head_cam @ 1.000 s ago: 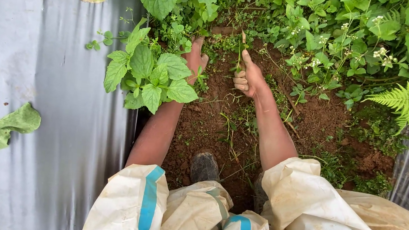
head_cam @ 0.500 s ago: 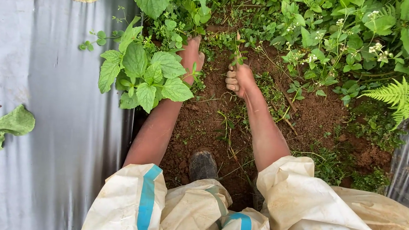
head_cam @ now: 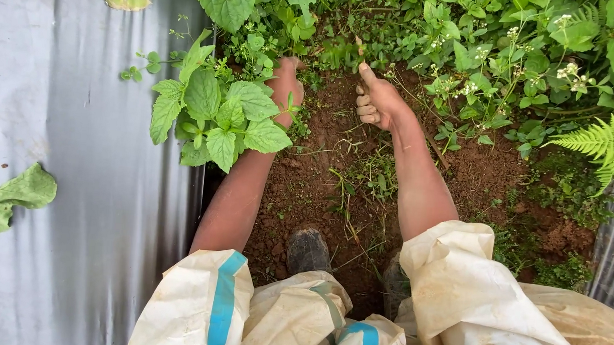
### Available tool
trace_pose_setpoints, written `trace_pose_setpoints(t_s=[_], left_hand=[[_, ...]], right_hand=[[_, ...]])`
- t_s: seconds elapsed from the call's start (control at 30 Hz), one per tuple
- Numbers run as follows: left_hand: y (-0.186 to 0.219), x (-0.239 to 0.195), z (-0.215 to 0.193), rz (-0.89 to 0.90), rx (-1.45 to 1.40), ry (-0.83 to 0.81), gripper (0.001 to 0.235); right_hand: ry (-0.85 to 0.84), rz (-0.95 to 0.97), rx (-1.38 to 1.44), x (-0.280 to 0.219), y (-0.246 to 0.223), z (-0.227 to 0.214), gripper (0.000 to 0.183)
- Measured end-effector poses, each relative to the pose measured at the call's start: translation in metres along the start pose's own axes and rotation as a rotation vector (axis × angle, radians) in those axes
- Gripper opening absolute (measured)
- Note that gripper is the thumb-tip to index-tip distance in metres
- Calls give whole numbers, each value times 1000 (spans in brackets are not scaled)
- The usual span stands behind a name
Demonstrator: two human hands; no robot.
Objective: Using a small hand hoe and bare hands to remove weeds from a soil bed between plastic-covered rows.
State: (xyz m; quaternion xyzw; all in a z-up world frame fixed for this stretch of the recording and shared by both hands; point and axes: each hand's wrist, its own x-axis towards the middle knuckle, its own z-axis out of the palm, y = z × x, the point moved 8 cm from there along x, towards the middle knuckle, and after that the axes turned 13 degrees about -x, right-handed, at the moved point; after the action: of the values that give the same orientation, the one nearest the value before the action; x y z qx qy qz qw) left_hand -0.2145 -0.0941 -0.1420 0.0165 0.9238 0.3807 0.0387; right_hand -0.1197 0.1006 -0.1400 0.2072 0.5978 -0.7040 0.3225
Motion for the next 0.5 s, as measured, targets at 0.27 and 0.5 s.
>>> trace_pose_setpoints(t_s=[0.27, 0.5], left_hand=[[-144, 50, 93, -956, -62, -588, 60], [-54, -7, 21, -188, -111, -31, 28]], right_hand=[[33, -96, 198, 4, -17, 3, 50], [-42, -47, -97, -11, -5, 14, 54]])
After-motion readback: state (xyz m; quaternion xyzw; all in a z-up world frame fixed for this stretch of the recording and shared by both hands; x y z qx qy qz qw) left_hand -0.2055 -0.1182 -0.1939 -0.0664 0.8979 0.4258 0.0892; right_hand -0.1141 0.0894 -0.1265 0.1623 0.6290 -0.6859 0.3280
